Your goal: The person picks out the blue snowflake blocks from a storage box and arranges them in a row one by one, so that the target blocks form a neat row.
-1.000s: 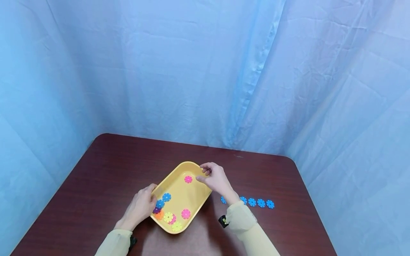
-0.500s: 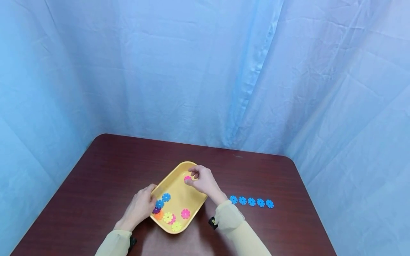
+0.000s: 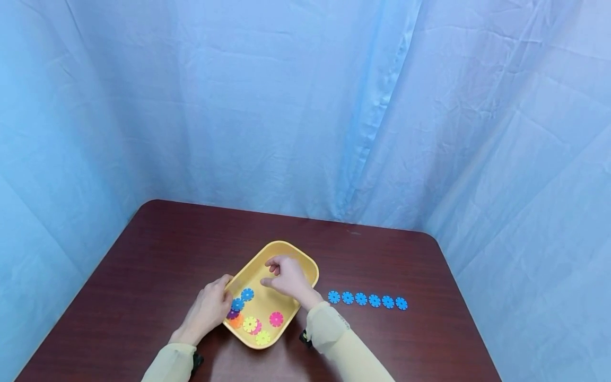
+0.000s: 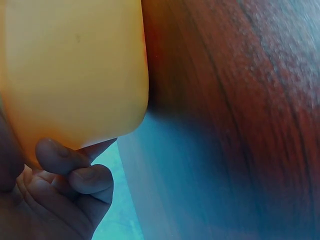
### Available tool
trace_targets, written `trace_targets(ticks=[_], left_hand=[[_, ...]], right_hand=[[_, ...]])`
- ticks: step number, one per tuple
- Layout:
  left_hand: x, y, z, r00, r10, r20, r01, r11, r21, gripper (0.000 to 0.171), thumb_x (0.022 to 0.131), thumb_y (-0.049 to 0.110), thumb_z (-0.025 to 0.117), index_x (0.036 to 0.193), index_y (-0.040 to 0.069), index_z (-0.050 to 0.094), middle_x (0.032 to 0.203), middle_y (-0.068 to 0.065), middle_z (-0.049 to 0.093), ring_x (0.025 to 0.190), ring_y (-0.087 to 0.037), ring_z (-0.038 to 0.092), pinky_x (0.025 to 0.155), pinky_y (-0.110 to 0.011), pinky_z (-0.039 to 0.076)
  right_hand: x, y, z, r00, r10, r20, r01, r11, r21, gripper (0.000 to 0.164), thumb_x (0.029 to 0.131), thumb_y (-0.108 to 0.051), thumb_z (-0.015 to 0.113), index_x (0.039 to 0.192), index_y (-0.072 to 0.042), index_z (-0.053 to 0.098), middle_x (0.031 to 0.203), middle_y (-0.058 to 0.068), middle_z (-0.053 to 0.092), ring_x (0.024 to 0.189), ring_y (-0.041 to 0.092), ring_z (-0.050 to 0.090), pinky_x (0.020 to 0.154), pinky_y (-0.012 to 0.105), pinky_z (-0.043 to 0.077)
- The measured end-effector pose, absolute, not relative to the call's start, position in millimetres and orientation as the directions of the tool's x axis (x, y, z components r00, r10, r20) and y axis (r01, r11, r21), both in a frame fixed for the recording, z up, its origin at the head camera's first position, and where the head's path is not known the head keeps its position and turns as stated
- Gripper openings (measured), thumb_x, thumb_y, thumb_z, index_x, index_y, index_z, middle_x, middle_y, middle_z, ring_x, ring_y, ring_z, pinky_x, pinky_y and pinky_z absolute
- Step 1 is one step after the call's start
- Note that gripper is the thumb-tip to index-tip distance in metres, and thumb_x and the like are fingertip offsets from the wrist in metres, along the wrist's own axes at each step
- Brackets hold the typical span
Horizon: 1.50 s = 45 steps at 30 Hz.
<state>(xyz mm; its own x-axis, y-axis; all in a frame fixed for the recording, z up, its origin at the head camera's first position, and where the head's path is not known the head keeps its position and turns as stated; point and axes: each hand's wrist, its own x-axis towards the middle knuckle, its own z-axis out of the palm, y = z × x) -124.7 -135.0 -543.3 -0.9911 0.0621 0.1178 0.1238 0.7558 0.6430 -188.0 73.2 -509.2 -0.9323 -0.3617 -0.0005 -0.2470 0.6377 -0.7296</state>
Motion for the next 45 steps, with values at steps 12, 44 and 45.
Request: trace_targets(ticks=[12,44,45], left_hand=[[-125,-137,-543,-0.990,0.074,0.116,0.132,0.749,0.650,0.028,0.088,-0.002,0.063,0.116,0.000,0.063,0.107,-0.018,0.068,0.080,-0.022,0.063,0.071,-0.042,0.053],[-125,-137,-545,-0.991,0.072,0.109,0.127,0.739,0.661,0.028,0.088,-0.001,0.065,0.116,0.001,0.063,0.106,-0.017,0.068,0.083,-0.024,0.065,0.072,-0.042,0.055],[-125,-137,-545,-0.991,0.073,0.108,0.126,0.739,0.661,0.028,0.088,-0.001,0.065,0.116,0.001,0.063,0.106,-0.017,0.068,0.083,-0.024,0.065,0.072,-0.042,0.055]], right_hand=[[-186,53,-522,-0.917,-0.398,-0.018,-0.281,0.678,-0.679,0.039,0.077,-0.020,0.085,0.110,-0.003,0.071,0.091,0.003,0.063,0.079,0.011,0.053,0.070,0.023,0.046],[-176,30,-542,-0.873,-0.483,-0.065,-0.397,0.783,-0.479,0.034,0.073,-0.018,0.087,0.103,-0.006,0.075,0.093,0.002,0.061,0.078,0.009,0.053,0.075,0.022,0.047],[-176,30,-543,-0.874,-0.482,-0.066,-0.398,0.786,-0.474,0.034,0.074,-0.018,0.087,0.103,-0.006,0.075,0.094,0.002,0.061,0.078,0.009,0.054,0.075,0.022,0.048]])
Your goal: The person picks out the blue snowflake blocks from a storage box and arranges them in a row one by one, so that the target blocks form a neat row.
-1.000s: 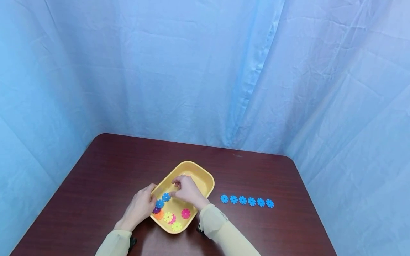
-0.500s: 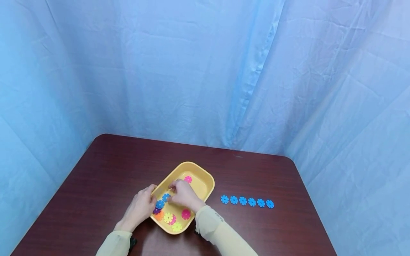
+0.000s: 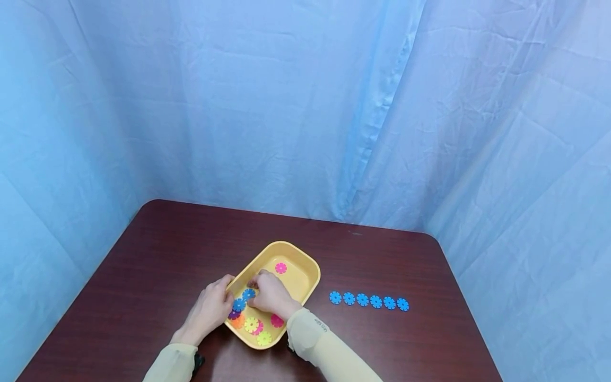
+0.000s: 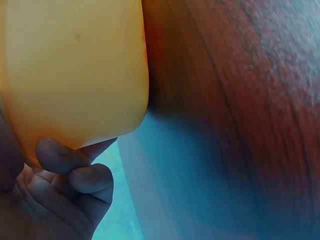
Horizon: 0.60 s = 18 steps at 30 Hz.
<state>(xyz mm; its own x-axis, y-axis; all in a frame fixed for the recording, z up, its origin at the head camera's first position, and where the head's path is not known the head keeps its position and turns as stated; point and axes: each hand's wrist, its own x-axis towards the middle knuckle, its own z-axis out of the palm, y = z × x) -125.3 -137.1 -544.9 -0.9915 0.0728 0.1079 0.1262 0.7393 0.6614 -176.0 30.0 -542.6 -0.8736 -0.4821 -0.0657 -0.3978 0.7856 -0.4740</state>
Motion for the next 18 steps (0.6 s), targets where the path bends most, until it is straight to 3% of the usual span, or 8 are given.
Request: trace_targets(ticks=[18], left_hand=[[-124.9,-137.1,-544.6,-0.989,0.076,0.130,0.143,0.745,0.652,0.027,0.086,-0.002,0.065,0.113,0.000,0.063,0.103,-0.016,0.068,0.081,-0.023,0.064,0.071,-0.042,0.055]], right_hand=[[-173.1,28.4,-547.8,-0.884,-0.464,-0.065,-0.391,0.807,-0.443,0.028,0.078,-0.027,0.085,0.098,-0.010,0.075,0.091,-0.003,0.060,0.075,0.006,0.053,0.073,0.021,0.048]])
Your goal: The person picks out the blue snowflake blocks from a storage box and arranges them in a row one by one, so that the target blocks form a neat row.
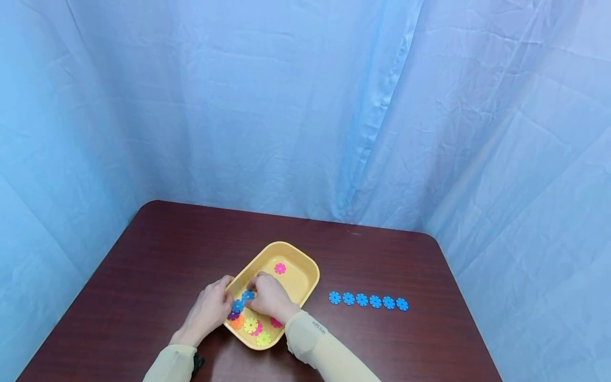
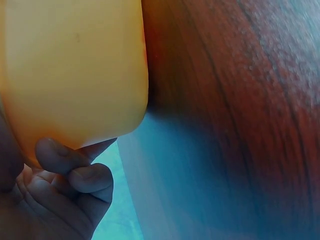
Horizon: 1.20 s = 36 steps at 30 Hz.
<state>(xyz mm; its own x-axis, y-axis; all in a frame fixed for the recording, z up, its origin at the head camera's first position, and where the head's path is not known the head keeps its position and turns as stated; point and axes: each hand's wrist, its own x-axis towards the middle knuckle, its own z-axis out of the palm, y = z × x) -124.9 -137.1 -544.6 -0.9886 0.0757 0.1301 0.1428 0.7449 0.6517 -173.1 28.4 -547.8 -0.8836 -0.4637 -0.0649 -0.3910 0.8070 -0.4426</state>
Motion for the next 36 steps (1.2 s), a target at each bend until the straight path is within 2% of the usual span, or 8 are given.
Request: trace_targets(ticks=[12,17,22,28,36], left_hand=[[-124.1,-137.5,-543.7,-0.988,0.073,0.137,0.145,0.745,0.651,0.027,0.086,-0.002,0.064,0.113,0.001,0.064,0.102,-0.015,0.069,0.081,-0.023,0.065,0.071,-0.042,0.054],[-124.1,-137.6,-543.4,-0.986,0.076,0.146,0.154,0.743,0.651,0.028,0.085,-0.003,0.064,0.113,0.002,0.064,0.101,-0.015,0.069,0.081,-0.024,0.065,0.070,-0.043,0.054],[-124.5,-138.2,-543.3,-0.988,0.071,0.140,0.146,0.743,0.653,0.028,0.086,-0.003,0.064,0.113,0.003,0.064,0.101,-0.013,0.069,0.081,-0.023,0.065,0.070,-0.043,0.054],[-124.6,-138.8,-543.1,-0.987,0.072,0.144,0.150,0.742,0.654,0.028,0.085,-0.004,0.064,0.113,0.003,0.064,0.102,-0.013,0.069,0.080,-0.023,0.065,0.069,-0.043,0.053],[-124.3,-138.4,-543.6,-0.986,0.077,0.150,0.157,0.746,0.648,0.029,0.085,-0.004,0.064,0.113,0.003,0.064,0.102,-0.014,0.069,0.079,-0.022,0.064,0.068,-0.041,0.053]], right_hand=[[-171.9,26.3,-547.1,-0.878,-0.476,-0.040,-0.434,0.829,-0.353,0.025,0.073,-0.030,0.084,0.084,-0.012,0.070,0.078,-0.007,0.053,0.065,0.007,0.048,0.060,0.021,0.043],[-170.7,24.8,-542.8,-0.869,-0.492,-0.048,-0.459,0.839,-0.293,0.026,0.073,-0.032,0.083,0.084,-0.013,0.070,0.076,-0.007,0.054,0.065,0.008,0.047,0.060,0.022,0.043],[-171.4,24.9,-542.1,-0.868,-0.494,-0.048,-0.454,0.830,-0.323,0.030,0.075,-0.034,0.086,0.091,-0.011,0.074,0.079,-0.007,0.057,0.067,0.006,0.049,0.064,0.021,0.044],[-173.4,25.2,-543.4,-0.869,-0.494,-0.036,-0.453,0.821,-0.348,0.029,0.075,-0.032,0.088,0.091,-0.012,0.075,0.080,-0.007,0.059,0.069,0.005,0.049,0.066,0.020,0.045],[-175.9,24.2,-543.8,-0.883,-0.465,-0.061,-0.406,0.823,-0.398,0.023,0.073,-0.026,0.086,0.084,-0.011,0.073,0.076,-0.006,0.056,0.064,0.006,0.048,0.058,0.019,0.042]])
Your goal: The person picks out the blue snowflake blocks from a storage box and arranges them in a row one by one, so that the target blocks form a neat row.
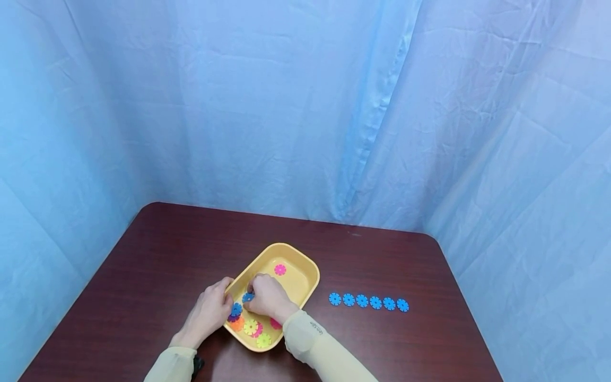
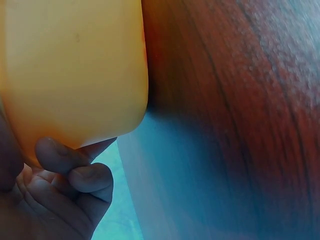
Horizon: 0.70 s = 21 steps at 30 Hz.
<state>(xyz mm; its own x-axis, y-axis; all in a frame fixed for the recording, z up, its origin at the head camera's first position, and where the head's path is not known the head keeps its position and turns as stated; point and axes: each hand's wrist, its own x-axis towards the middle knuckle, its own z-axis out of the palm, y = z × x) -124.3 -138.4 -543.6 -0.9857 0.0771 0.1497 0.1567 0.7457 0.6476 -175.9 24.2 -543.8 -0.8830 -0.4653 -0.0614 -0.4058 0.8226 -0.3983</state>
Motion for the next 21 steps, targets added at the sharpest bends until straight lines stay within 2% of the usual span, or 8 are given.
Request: trace_targets(ticks=[10,21], left_hand=[[-123,-137,-543,-0.986,0.075,0.150,0.155,0.750,0.643,0.028,0.086,-0.003,0.063,0.114,0.001,0.064,0.102,-0.015,0.069,0.078,-0.022,0.064,0.068,-0.041,0.053],[-124,-136,-544,-0.986,0.068,0.151,0.150,0.751,0.643,0.026,0.086,-0.003,0.061,0.112,0.003,0.064,0.099,-0.012,0.069,0.075,-0.019,0.061,0.065,-0.040,0.051]], right_hand=[[-175,31,-543,-0.889,-0.454,-0.059,-0.389,0.818,-0.423,0.022,0.072,-0.025,0.084,0.081,-0.013,0.069,0.075,-0.007,0.054,0.063,0.006,0.048,0.056,0.019,0.042],[-180,52,-521,-0.904,-0.425,-0.042,-0.351,0.796,-0.494,0.021,0.076,-0.022,0.082,0.089,-0.010,0.070,0.084,-0.006,0.061,0.072,0.006,0.052,0.066,0.021,0.047]])
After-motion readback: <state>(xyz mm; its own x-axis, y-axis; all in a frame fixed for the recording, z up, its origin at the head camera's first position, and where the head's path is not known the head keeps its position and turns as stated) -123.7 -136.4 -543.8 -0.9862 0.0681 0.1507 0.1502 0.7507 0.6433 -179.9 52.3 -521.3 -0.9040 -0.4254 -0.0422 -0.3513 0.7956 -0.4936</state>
